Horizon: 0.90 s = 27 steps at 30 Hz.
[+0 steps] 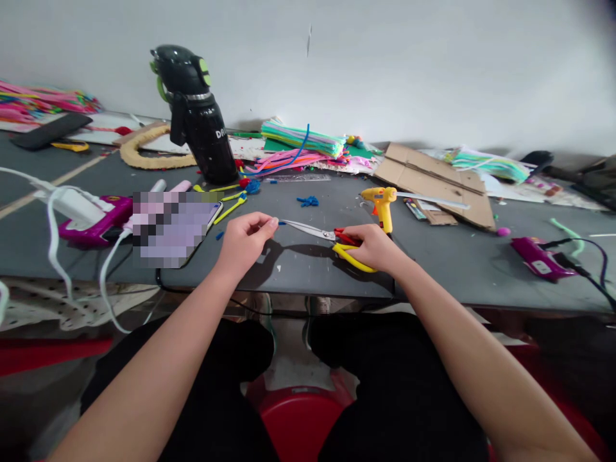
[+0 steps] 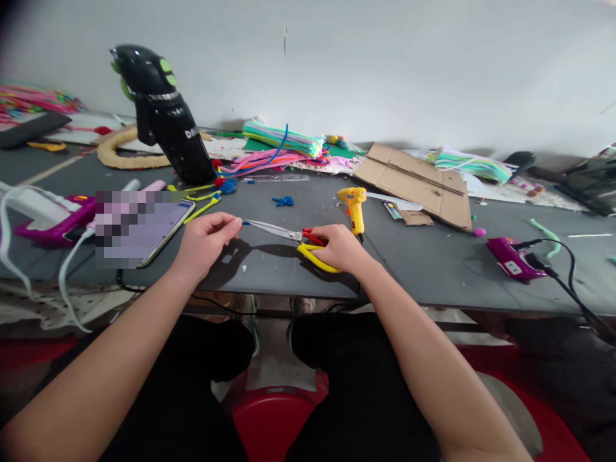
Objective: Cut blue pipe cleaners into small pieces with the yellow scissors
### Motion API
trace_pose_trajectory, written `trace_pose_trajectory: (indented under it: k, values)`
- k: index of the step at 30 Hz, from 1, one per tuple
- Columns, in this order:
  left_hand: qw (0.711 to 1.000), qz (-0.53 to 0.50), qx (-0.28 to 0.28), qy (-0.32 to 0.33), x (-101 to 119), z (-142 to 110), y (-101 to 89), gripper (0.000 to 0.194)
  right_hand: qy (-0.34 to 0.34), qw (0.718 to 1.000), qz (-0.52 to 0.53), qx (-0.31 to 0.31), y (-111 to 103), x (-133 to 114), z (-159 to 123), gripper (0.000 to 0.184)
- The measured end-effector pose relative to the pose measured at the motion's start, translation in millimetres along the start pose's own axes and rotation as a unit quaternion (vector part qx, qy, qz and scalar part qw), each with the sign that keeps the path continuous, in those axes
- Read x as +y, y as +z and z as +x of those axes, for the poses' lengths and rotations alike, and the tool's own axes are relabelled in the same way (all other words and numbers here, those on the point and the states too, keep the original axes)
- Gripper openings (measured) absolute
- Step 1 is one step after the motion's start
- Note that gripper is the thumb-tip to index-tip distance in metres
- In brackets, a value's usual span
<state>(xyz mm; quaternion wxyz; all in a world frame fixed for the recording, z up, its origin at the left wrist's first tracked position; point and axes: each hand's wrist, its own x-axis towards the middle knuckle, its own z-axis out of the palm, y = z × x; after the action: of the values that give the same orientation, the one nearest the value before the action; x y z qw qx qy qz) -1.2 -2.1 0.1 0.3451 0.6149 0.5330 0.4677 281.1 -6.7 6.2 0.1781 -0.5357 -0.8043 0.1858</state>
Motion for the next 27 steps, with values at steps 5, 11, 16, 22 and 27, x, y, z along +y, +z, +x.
trace_pose_trajectory:
  k: [5, 11, 16, 22, 27]
  values:
    - [1.000, -0.020, 0.001, -0.001, -1.5, 1.6, -0.6, 0.021, 0.009, 1.000, 0.028, 0.007, 0.6, 0.2, -3.2, 0.035]
    - [0.998, -0.058, 0.001, -0.013, -2.5, 2.4, -0.8, 0.024, 0.000, 1.000, 0.009, -0.002, 0.2, 0.7, -3.5, 0.032]
    - [0.998, -0.057, 0.005, -0.018, -1.7, 1.3, -0.2, 0.025, 0.000, 1.000, -0.006, -0.007, -1.1, -2.4, -3.5, 0.035]
    - [0.999, -0.049, 0.006, -0.011, -1.9, 2.3, 0.1, 0.024, -0.012, 1.000, -0.009, -0.007, 0.5, 1.2, -2.5, 0.028]
    - [0.999, -0.048, 0.000, -0.011, -2.5, 2.5, -0.3, 0.024, -0.014, 1.000, -0.013, -0.007, 0.0, 2.3, -1.7, 0.026]
